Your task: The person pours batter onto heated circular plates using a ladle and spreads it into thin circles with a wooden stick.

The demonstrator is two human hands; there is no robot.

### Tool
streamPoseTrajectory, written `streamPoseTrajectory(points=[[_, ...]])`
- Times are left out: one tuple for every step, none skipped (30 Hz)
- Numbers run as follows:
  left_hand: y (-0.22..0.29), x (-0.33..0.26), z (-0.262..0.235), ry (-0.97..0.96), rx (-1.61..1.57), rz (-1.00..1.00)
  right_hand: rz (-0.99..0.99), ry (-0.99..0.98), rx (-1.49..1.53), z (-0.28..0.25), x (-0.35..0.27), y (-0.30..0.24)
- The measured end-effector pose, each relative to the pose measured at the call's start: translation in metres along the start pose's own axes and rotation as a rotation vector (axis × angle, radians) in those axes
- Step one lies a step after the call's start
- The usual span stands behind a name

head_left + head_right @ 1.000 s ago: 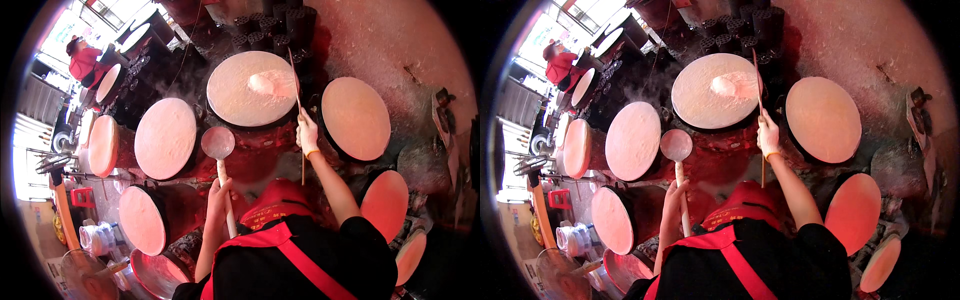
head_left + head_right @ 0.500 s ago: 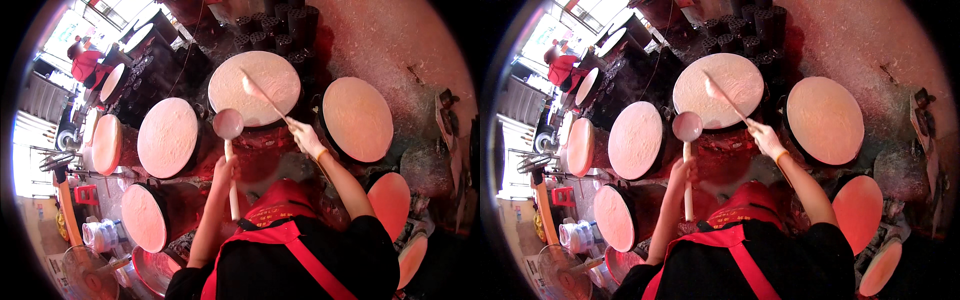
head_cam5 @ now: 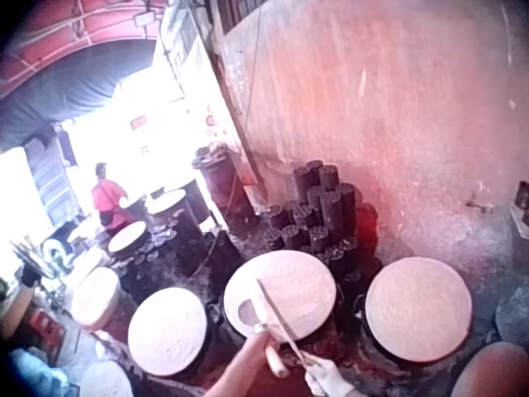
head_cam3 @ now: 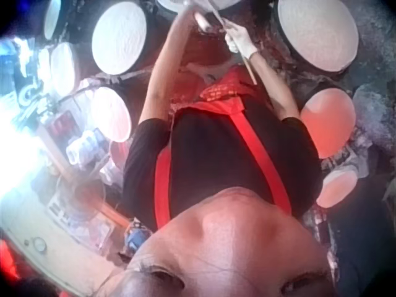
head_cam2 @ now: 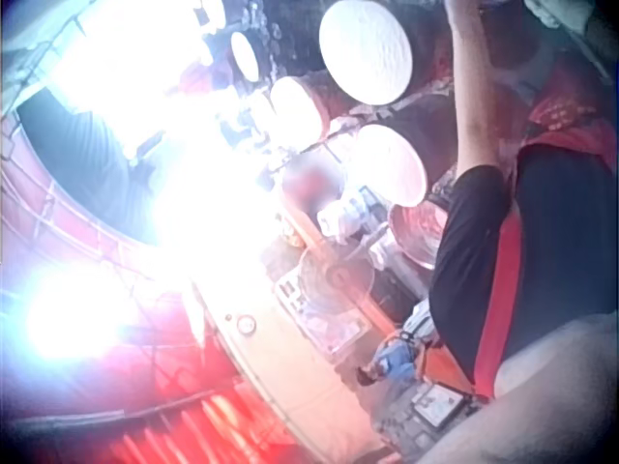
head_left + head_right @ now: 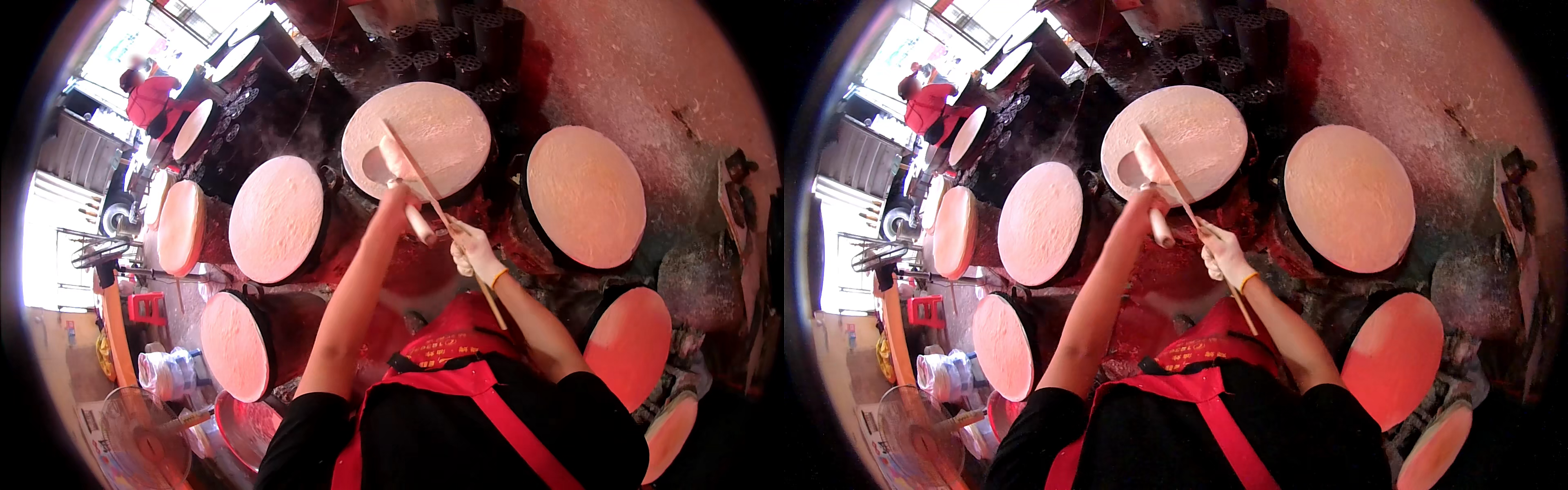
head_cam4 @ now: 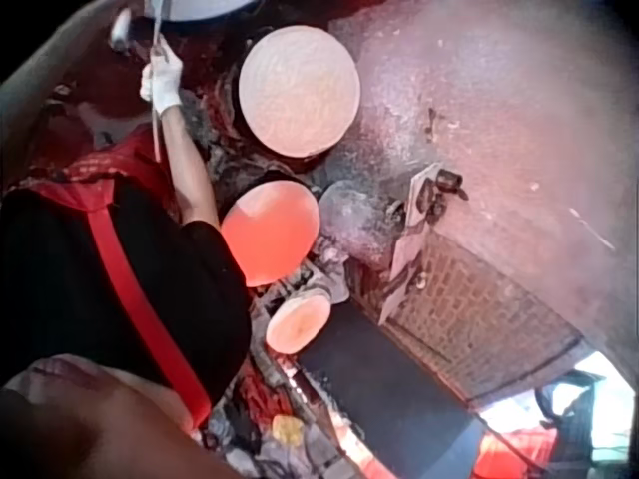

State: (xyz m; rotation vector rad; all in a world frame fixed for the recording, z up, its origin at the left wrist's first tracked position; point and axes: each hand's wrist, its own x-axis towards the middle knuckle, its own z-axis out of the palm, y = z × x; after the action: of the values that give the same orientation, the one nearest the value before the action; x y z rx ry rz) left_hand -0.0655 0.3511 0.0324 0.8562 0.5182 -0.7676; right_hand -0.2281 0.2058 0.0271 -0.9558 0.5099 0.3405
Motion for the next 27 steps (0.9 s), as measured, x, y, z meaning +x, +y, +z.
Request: streamPoseTrajectory(points=[[0.019, -0.018, 0.016, -0.196, -0.412, -0.338, 0.014, 0.010, 0.004, -0.013, -0.006, -0.018], [0.029, -0.039, 0.016, -0.242, -0.337, -0.285, -0.015, 0.023, -0.053, -0.021, -0.010, -0.035], [0.032, -0.061, 0.011, -0.280, -0.266, -0.225, -0.077, 0.026, -0.101, -0.020, -0.014, -0.059], [0.031, -0.083, 0.019, -0.301, -0.247, -0.240, -0.114, 0.116, -0.123, -0.040, 0.000, -0.068], [0.031, -0.105, 0.023, -0.315, -0.230, -0.249, -0.182, 0.269, -0.120, -0.049, 0.011, -0.080], [0.032, -0.118, 0.022, -0.325, -0.217, -0.253, -0.306, 0.366, -0.155, -0.051, 0.019, -0.089], [0.030, -0.120, 0.008, -0.355, -0.256, -0.297, -0.253, 0.327, -0.261, -0.059, 0.025, -0.093], [0.028, -0.122, 0.012, -0.267, -0.273, -0.345, -0.635, 0.370, -0.568, -0.080, 0.044, -0.068], [0.029, -0.124, 0.016, -0.179, -0.289, -0.381, -1.024, 0.395, -0.871, -0.093, 0.064, -0.042], [0.030, -0.130, -0.011, -0.171, -0.353, -0.400, -0.629, 0.271, -0.914, -0.046, 0.019, -0.041], [0.025, -0.129, -0.014, -0.202, -0.377, -0.459, -0.752, 0.178, -0.950, -0.053, 0.011, -0.022], [0.019, -0.134, -0.021, -0.130, -0.372, -0.448, -0.575, 0.097, -1.008, -0.044, -0.009, -0.016], [0.013, -0.139, -0.030, -0.144, -0.376, -0.437, -0.392, 0.018, -1.054, -0.037, -0.024, -0.018], [0.009, -0.145, -0.044, -0.158, -0.379, -0.426, -0.569, 0.022, -1.026, -0.042, -0.024, -0.019], [0.007, -0.150, -0.049, -0.185, -0.366, -0.418, -0.760, 0.043, -0.990, -0.052, -0.023, -0.027], [0.006, -0.155, -0.051, -0.119, -0.233, -0.365, -0.772, 0.189, -0.882, -0.060, -0.015, -0.034], [0.004, -0.160, -0.050, -0.066, -0.181, -0.334, -0.812, 0.379, -0.867, -0.073, -0.011, -0.041], [0.003, -0.170, -0.046, -0.011, -0.134, -0.302, -0.752, 0.409, -0.922, -0.079, -0.014, -0.039], [0.002, -0.176, -0.044, 0.042, -0.084, -0.271, -0.690, 0.441, -0.974, -0.084, -0.017, -0.036], [0.003, -0.175, -0.048, 0.059, -0.029, -0.274, -0.674, 0.339, -1.050, -0.087, -0.028, -0.023], [0.002, -0.176, -0.051, 0.105, 0.031, -0.229, -0.657, 0.222, -1.126, -0.081, -0.045, -0.007], [0.001, -0.173, -0.051, 0.144, 0.093, -0.185, -0.626, 0.139, -1.172, -0.080, -0.059, 0.007], [-0.001, -0.170, -0.054, 0.189, 0.151, -0.141, -0.607, 0.097, -1.086, -0.078, -0.068, 0.015], [-0.004, -0.164, -0.055, 0.132, 0.302, -0.080, -0.649, 0.111, -0.984, -0.086, -0.068, 0.017], [-0.005, -0.162, -0.040, 0.102, 0.331, -0.070, -0.689, 0.129, -0.878, -0.092, -0.070, 0.017], [-0.006, -0.155, -0.020, 0.071, 0.361, -0.061, -0.658, 0.200, -0.773, -0.103, -0.067, 0.011], [-0.005, -0.148, 0.001, 0.040, 0.392, -0.048, -0.680, 0.342, -0.717, -0.108, -0.066, 0.000]])
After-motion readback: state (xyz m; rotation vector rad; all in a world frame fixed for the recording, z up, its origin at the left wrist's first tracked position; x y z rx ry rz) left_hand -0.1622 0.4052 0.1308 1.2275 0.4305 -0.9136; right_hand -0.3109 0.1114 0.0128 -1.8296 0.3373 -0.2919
